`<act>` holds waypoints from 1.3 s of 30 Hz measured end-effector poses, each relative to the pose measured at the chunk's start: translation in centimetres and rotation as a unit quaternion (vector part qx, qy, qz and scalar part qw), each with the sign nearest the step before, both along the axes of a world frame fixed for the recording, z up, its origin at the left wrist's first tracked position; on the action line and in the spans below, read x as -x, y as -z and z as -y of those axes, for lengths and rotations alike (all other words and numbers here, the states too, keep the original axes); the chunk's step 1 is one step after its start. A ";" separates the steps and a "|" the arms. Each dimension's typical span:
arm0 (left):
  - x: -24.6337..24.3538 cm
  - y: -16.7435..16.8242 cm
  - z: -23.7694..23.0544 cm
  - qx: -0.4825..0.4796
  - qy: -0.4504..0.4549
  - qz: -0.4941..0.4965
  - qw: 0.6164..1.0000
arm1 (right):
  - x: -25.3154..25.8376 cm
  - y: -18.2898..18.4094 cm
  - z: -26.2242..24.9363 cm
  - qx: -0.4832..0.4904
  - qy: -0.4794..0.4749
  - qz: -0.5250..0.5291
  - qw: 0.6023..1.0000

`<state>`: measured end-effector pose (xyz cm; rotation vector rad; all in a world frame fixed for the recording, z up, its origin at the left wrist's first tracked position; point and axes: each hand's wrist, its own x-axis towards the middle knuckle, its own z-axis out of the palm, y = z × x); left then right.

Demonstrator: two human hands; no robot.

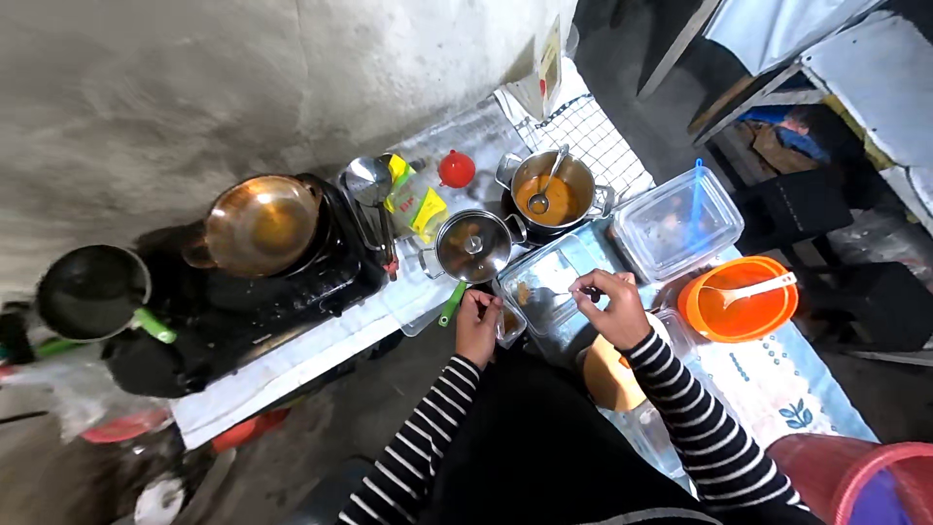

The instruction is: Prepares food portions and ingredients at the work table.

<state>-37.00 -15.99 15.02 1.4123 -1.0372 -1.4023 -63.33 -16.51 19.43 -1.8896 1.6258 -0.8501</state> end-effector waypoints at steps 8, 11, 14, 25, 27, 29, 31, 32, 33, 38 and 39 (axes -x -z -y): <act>-0.3 -1.4 -0.3 0.011 -0.028 0.000 1.000 | -4.2 0.1 -3.4 0.225 -0.084 -0.281 0.929; -0.1 -1.8 -0.4 0.025 -0.015 0.048 0.998 | -5.5 -0.4 -3.8 0.221 -0.097 -0.302 0.922; 0.3 -2.0 -0.4 0.030 0.010 0.079 0.996 | -6.9 -1.1 -4.1 0.241 -0.113 -0.300 0.916; -0.7 -1.6 0.0 -0.035 -0.005 0.032 0.999 | -4.4 -5.2 -4.1 0.254 -0.078 -0.260 0.928; -1.1 -1.5 -0.2 -0.046 -0.011 0.000 0.999 | -3.1 -5.3 -3.7 0.233 -0.019 -0.263 0.936; -1.5 -1.3 -0.4 -0.045 -0.013 -0.017 0.999 | -2.0 -4.2 -3.1 0.171 0.041 -0.296 0.939; -2.0 -1.4 -0.5 -0.032 0.002 -0.006 0.999 | -1.7 -2.1 -2.2 0.062 0.066 -0.306 0.948; -2.1 -1.5 -0.6 -0.020 0.011 0.001 1.000 | -1.9 -0.8 -1.8 0.003 0.066 -0.295 0.953; -2.3 -1.7 -0.7 -0.008 0.019 0.004 1.000 | -2.4 0.4 -1.4 -0.050 0.062 -0.280 0.957; -2.9 -3.1 -0.7 0.042 0.035 -0.015 0.998 | -6.0 4.8 -0.4 -0.198 0.037 -0.267 0.942; -3.1 -3.5 -0.7 0.050 0.036 -0.019 0.998 | -6.4 4.8 -0.4 -0.227 0.022 -0.276 0.934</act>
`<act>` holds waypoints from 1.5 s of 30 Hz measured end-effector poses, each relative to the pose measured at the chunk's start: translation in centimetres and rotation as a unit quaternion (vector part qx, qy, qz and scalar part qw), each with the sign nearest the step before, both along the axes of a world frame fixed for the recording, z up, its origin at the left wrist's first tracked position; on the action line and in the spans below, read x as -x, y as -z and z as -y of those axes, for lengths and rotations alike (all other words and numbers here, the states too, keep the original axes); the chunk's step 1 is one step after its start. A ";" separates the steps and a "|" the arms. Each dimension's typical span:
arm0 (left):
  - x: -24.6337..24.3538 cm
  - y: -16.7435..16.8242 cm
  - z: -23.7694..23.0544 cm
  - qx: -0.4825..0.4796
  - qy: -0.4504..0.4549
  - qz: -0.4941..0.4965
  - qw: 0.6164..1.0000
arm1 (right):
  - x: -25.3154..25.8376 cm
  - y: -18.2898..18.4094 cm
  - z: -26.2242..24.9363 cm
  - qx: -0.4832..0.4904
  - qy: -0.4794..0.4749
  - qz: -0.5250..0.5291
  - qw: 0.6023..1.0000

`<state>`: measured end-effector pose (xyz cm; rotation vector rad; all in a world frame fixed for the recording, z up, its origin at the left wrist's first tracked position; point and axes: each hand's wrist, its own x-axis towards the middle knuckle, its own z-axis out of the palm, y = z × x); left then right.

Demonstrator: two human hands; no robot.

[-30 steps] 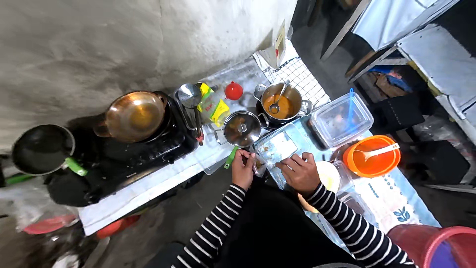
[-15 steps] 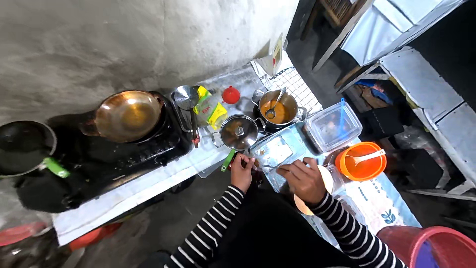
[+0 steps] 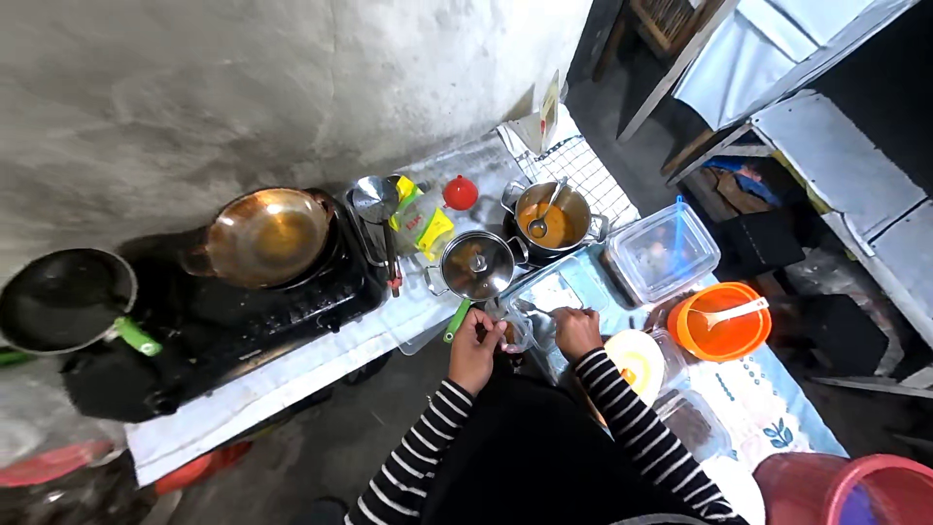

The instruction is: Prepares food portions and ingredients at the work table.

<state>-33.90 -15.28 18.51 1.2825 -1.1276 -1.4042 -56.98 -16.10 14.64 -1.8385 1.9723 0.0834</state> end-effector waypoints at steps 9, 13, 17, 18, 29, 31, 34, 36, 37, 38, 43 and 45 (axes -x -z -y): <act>-3.8 -4.4 -1.4 0.106 0.014 -0.034 0.994 | -3.7 -7.8 -1.4 0.100 -0.153 0.386 0.904; -7.3 -6.4 -2.1 0.239 0.073 0.036 0.968 | -7.8 -10.3 -1.4 0.029 -0.151 0.497 0.854; -11.1 -8.0 -3.9 0.264 0.066 0.070 0.960 | -11.7 -12.0 -2.3 0.096 -0.158 0.429 0.884; -12.1 -8.4 -4.6 0.257 0.045 0.052 0.964 | -12.4 -13.1 -2.5 0.119 -0.155 0.445 0.874; -18.3 -2.9 -13.9 0.144 -0.053 0.065 0.986 | -24.0 -18.6 -1.3 0.015 -0.280 0.620 0.733; -18.5 -4.9 -13.2 0.194 -0.053 0.094 0.975 | -26.5 -19.5 -1.1 -0.023 -0.306 0.622 0.720; -20.5 -6.6 -12.2 0.271 -0.113 0.094 0.951 | -29.6 -21.1 -0.5 -0.021 -0.325 0.661 0.676; -22.7 -7.6 -12.2 0.278 -0.165 0.040 0.945 | -31.1 -21.5 0.5 0.031 -0.301 0.694 0.653; -24.1 -8.6 -12.4 0.262 -0.193 0.026 0.945 | -31.9 -21.4 1.3 0.053 -0.311 0.697 0.643; -25.5 -9.9 -12.7 0.242 -0.212 0.025 0.947 | -32.9 -21.2 2.0 0.069 -0.345 0.678 0.645; -31.6 -12.6 -15.2 0.172 -0.213 0.089 0.958 | -41.3 -19.3 -1.8 0.017 -0.484 0.535 0.692; -33.4 -12.8 -16.5 0.154 -0.193 0.139 0.959 | -45.4 -19.4 -4.3 -0.015 -0.440 0.577 0.688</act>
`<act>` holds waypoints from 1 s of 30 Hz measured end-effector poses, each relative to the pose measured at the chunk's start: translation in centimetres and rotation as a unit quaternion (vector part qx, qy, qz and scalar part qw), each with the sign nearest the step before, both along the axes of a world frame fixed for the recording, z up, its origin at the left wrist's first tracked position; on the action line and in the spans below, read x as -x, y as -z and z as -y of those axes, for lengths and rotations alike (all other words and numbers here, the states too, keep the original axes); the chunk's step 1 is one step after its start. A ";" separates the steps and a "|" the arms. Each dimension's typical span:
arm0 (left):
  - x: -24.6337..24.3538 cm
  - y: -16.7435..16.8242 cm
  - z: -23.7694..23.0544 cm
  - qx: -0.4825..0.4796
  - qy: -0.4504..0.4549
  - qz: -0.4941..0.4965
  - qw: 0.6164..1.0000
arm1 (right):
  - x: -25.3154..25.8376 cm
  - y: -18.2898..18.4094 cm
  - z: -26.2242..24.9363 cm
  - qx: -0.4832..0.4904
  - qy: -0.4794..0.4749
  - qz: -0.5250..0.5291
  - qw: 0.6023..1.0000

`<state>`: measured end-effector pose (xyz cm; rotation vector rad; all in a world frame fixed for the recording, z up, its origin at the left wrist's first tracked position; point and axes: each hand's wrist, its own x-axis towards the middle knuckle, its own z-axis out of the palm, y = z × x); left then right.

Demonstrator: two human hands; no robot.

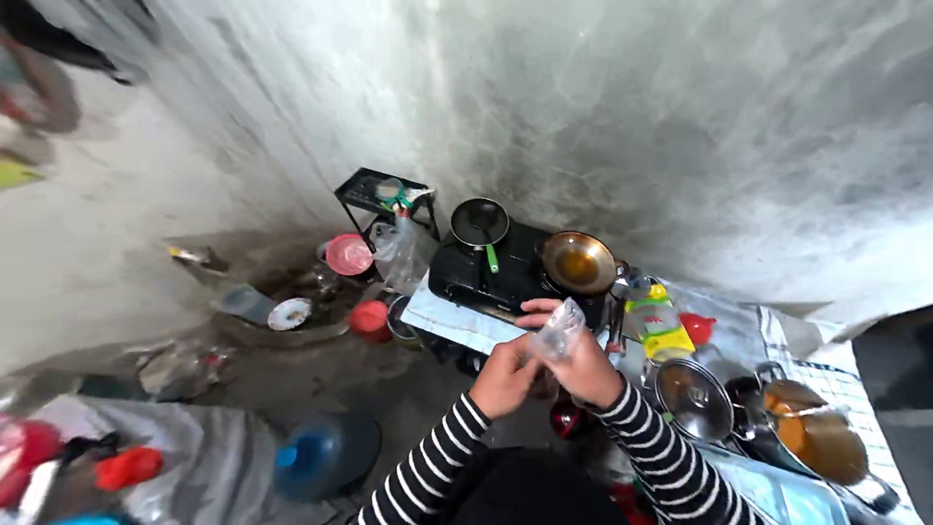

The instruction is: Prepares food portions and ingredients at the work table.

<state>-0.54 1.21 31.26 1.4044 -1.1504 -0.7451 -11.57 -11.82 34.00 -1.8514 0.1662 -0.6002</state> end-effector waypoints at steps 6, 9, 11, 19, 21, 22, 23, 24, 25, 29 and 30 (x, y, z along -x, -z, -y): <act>-6.0 2.1 -4.2 -0.045 0.014 0.031 0.998 | -7.3 -2.3 -3.8 0.053 -0.025 -0.076 0.995; -8.9 4.3 -7.4 -0.053 -0.143 0.096 0.984 | -10.1 -1.4 -5.2 0.151 -0.010 -0.098 0.984; -9.3 5.7 -10.7 -0.043 -0.291 0.034 0.955 | -12.5 -0.6 -6.6 0.167 -0.021 -0.093 0.981; -10.1 5.8 -15.9 0.080 -0.211 -0.560 0.797 | -19.0 6.5 -18.1 0.057 -0.070 -0.048 0.995; -11.9 5.6 -16.8 0.129 -0.286 -0.611 0.727 | -18.7 8.4 -19.7 0.002 -0.100 -0.071 0.992; -12.6 5.4 -17.1 0.125 -0.348 -0.618 0.693 | -18.6 9.4 -20.0 -0.033 -0.122 -0.096 0.987; -13.1 5.3 -17.4 0.119 -0.397 -0.619 0.667 | -18.3 10.2 -20.1 -0.054 -0.151 -0.114 0.980; -13.5 5.5 -17.7 0.114 -0.425 -0.622 0.648 | -18.3 10.7 -20.1 -0.070 -0.181 -0.123 0.973; -13.8 5.8 -17.9 0.105 -0.439 -0.620 0.642 | -18.2 11.0 -20.2 -0.082 -0.202 -0.128 0.967; -14.2 6.7 -18.6 0.048 -0.451 -0.581 0.676 | -18.1 11.5 -20.9 -0.192 -0.230 -0.187 0.936; -14.4 6.8 -18.6 -0.006 -0.468 -0.535 0.703 | -18.1 11.8 -20.9 -0.224 -0.237 -0.202 0.923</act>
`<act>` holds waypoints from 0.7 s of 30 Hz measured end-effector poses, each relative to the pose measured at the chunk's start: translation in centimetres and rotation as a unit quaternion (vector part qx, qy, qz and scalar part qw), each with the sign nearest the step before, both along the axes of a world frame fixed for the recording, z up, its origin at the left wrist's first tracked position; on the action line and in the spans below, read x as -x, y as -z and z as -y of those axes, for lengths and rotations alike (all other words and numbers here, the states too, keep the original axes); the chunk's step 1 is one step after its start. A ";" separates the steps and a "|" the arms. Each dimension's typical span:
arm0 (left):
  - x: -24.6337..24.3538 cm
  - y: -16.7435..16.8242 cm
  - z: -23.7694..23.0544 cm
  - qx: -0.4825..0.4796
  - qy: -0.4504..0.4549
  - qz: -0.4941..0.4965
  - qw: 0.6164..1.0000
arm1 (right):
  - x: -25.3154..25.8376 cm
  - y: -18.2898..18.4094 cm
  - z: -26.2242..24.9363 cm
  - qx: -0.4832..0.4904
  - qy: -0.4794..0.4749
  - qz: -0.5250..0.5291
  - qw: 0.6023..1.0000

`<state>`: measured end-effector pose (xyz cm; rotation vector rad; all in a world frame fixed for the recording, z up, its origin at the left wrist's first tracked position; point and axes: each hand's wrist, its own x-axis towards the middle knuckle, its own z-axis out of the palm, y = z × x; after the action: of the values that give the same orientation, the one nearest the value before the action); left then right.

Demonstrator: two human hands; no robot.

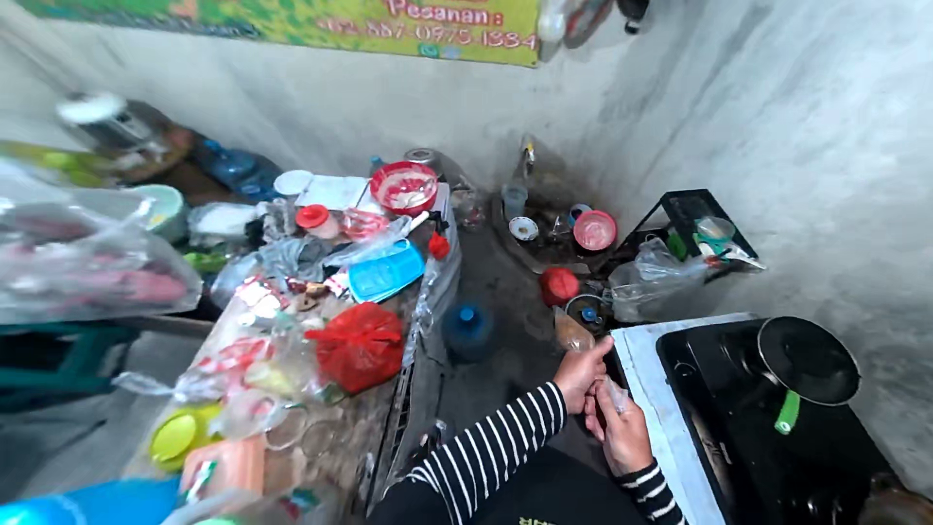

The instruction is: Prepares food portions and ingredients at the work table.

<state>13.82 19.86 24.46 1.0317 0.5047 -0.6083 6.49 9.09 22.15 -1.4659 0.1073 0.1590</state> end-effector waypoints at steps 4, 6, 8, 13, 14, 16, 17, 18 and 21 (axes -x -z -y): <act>-1.0 -0.6 -1.7 -0.286 0.246 0.112 0.919 | 0.5 1.1 -0.1 -0.062 -0.054 -0.056 0.995; -1.0 -0.8 -2.4 -0.350 0.306 0.151 0.873 | 0.5 1.4 -0.7 -0.074 -0.051 -0.069 0.994; -0.6 -0.9 -3.3 -0.330 0.285 0.178 0.882 | 0.0 1.2 -1.3 -0.089 -0.023 -0.092 0.992; 2.9 -3.1 -5.8 -0.290 0.179 0.172 0.924 | 0.4 -0.2 -2.3 -0.054 -0.058 -0.047 0.996; 3.7 -3.2 -6.2 -0.308 0.168 0.183 0.918 | 0.9 -0.3 -2.4 -0.054 -0.073 -0.034 0.995; 5.1 -3.3 -6.7 -0.369 0.144 0.206 0.894 | 1.5 -0.3 -2.4 -0.081 -0.098 -0.017 0.992; 5.8 -3.3 -6.9 -0.412 0.133 0.217 0.875 | 1.8 -0.1 -2.4 -0.099 -0.109 -0.011 0.989; 6.6 -3.6 -7.0 -0.458 0.119 0.228 0.851 | 2.0 0.1 -2.4 -0.118 -0.121 -0.004 0.986; 8.5 -3.9 -7.4 -0.567 0.084 0.252 0.780 | 2.5 0.1 -2.8 -0.148 -0.154 0.013 0.977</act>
<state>5.29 27.28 28.40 2.3365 0.2616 -0.0850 3.94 11.87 22.05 -1.1798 -0.1621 0.3917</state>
